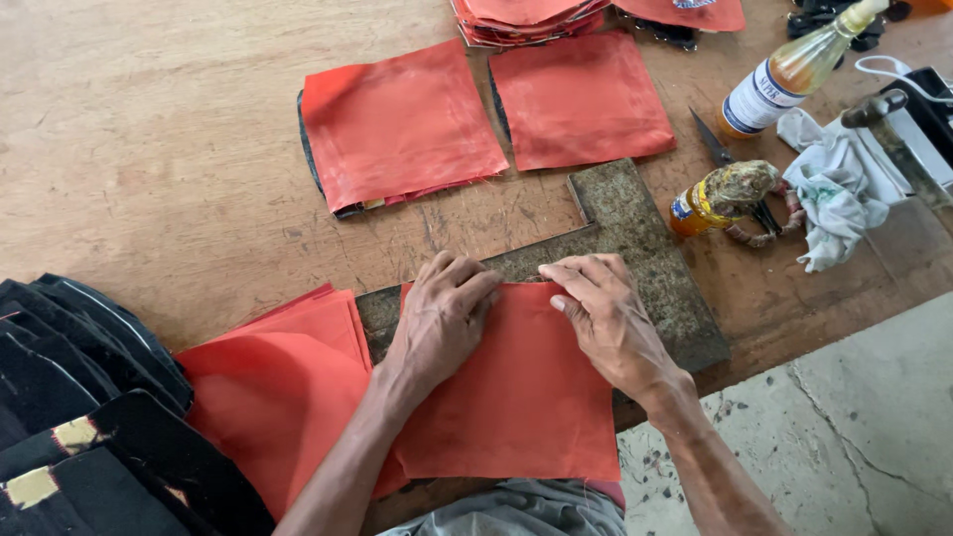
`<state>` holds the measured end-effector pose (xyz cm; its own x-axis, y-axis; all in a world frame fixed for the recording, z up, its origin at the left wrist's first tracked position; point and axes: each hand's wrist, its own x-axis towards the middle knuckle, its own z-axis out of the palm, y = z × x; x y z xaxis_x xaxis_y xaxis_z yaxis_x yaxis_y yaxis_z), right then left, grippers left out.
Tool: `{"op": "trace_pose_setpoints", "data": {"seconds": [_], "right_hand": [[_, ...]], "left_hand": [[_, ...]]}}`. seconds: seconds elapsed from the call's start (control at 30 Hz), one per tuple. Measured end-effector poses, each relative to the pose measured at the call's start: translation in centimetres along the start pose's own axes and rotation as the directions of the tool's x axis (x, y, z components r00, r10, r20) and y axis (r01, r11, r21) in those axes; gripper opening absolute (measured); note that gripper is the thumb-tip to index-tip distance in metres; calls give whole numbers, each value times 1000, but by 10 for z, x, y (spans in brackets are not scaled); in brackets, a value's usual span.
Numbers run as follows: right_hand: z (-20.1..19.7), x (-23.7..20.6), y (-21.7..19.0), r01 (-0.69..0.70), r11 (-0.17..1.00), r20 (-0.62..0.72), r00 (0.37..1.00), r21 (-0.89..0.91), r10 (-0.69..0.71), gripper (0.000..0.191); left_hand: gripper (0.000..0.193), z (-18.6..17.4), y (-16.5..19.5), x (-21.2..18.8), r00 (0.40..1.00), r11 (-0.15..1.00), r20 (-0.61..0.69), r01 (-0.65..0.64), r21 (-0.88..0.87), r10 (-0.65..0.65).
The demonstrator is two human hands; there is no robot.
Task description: The person lays a red fabric square on the workbench, applies adhesive from a bottle with a brush-style applicator across its surface, then folds the fabric over a zippered pouch and presses it flat, adding finished pieces to a growing stack.
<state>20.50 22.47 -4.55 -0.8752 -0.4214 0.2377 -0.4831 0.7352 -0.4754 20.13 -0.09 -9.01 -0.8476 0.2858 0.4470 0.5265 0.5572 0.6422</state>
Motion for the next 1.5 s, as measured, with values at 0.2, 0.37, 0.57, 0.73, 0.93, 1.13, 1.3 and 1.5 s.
{"op": "trace_pose_setpoints", "data": {"seconds": [0.2,0.37,0.57,0.73,0.93,1.13,1.3,1.5], "right_hand": [[12,8,-7,-19,999,-35,999,-40,18,26],[30,12,0,-41,999,-99,994,32,44,19],[43,11,13,-55,989,-104,992,139,69,16],[42,13,15,-37,987,-116,992,155,55,16],[30,18,8,9,996,-133,991,84,2,37],[26,33,11,21,997,-44,999,79,-18,20],[28,44,18,-47,988,88,996,148,34,21],[32,57,25,-114,965,104,990,235,92,19]], "left_hand": [[24,-2,-2,0,1000,1000,-18,15,-3,-15],[13,2,-6,3,994,996,-54,93,-13,-94],[8,8,-11,9,997,996,23,77,46,-79],[23,8,-8,7,998,990,38,-55,131,50],[25,6,-10,8,996,998,83,21,53,-26],[40,-4,-12,15,975,974,116,203,-97,-191],[67,-12,-12,24,933,920,155,351,-175,-326],[70,-9,-22,27,925,915,132,375,-147,-357]]}}
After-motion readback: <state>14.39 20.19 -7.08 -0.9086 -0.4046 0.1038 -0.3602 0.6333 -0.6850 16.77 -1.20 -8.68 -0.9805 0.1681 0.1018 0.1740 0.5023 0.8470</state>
